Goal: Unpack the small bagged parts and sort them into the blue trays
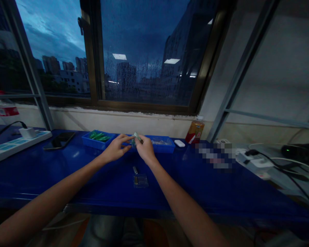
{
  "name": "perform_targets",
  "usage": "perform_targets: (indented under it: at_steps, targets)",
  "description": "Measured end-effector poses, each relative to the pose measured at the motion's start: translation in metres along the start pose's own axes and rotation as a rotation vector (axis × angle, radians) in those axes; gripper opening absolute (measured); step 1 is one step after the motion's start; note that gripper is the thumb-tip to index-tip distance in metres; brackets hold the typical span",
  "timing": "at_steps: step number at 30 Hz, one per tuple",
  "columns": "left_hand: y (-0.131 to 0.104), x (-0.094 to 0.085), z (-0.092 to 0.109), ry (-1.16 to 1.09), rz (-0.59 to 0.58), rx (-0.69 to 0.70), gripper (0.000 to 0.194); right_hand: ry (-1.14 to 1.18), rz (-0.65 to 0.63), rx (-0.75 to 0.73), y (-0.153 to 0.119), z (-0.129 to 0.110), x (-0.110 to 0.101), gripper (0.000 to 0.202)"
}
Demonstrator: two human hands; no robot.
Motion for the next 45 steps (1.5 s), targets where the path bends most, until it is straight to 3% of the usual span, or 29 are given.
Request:
perform_targets:
  at_steps: [2, 4, 6, 10, 12, 15, 17, 20, 23, 25, 29, 32, 36, 40, 42, 45]
  targets:
    - [0.000, -0.002, -0.022, -0.294, 0.037, -0.255, 0.034, -0.181, 0.097, -0.180, -0.005, -0.021, -0.008, 0.025]
    - [-0.006, 0.001, -0.041, -0.553, 0.081, -0.472, 0.044, -0.283, 0.114, -0.314, -0.012, -0.038, -0.006, 0.027]
    - [-0.009, 0.002, -0.050, -0.699, 0.114, -0.563, 0.045, -0.323, 0.078, -0.398, -0.018, -0.050, 0.000, 0.029]
    - [-0.003, -0.010, -0.049, -0.674, 0.176, -0.437, 0.028, -0.322, 0.032, -0.421, -0.022, -0.056, 0.008, 0.034]
    - [-0.001, -0.024, -0.040, -0.467, 0.232, -0.307, 0.025, -0.260, 0.018, -0.338, -0.018, -0.047, 0.008, 0.030]
    - [-0.002, -0.036, -0.001, 0.012, 0.274, 0.001, 0.023, -0.080, -0.066, -0.110, -0.008, -0.021, 0.010, 0.021]
    - [-0.006, -0.026, 0.024, 0.252, 0.211, 0.191, 0.023, 0.081, -0.151, 0.065, -0.006, -0.002, 0.017, 0.036]
    - [-0.009, -0.005, 0.034, 0.379, 0.078, 0.298, 0.026, 0.256, -0.175, 0.227, -0.006, 0.016, 0.023, 0.042]
    - [-0.005, 0.002, 0.024, 0.259, -0.001, 0.251, 0.030, 0.251, -0.082, 0.241, -0.004, 0.023, 0.016, 0.036]
    - [0.000, -0.002, 0.008, 0.079, 0.000, 0.113, 0.028, 0.144, -0.018, 0.183, -0.002, 0.019, 0.007, 0.035]
    - [0.000, -0.007, -0.038, -0.392, 0.074, -0.346, 0.047, -0.215, 0.059, -0.194, -0.006, -0.023, -0.002, 0.026]
    - [-0.007, -0.003, -0.053, -0.666, 0.107, -0.530, 0.049, -0.360, 0.026, -0.378, -0.015, -0.043, 0.006, 0.024]
    - [-0.010, -0.002, -0.053, -0.791, 0.120, -0.568, 0.033, -0.410, 0.012, -0.387, -0.015, -0.039, 0.008, 0.032]
    - [-0.009, -0.002, -0.050, -0.741, 0.105, -0.541, 0.032, -0.458, -0.003, -0.430, -0.015, -0.040, 0.011, 0.041]
    - [-0.004, -0.013, -0.047, -0.576, 0.122, -0.475, 0.029, -0.473, -0.019, -0.447, -0.018, -0.044, 0.014, 0.043]
    - [0.006, -0.051, -0.034, -0.067, 0.179, -0.286, 0.020, -0.462, -0.025, -0.435, -0.022, -0.049, 0.016, 0.042]
Point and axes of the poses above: each hand's wrist, its own y-axis towards the middle knuckle, its own x-axis out of the palm, z = x × y, the point moved 10 cm from there along y, towards the middle knuckle, and after that the axes turned 11 degrees about -y, right-handed, at the moved point
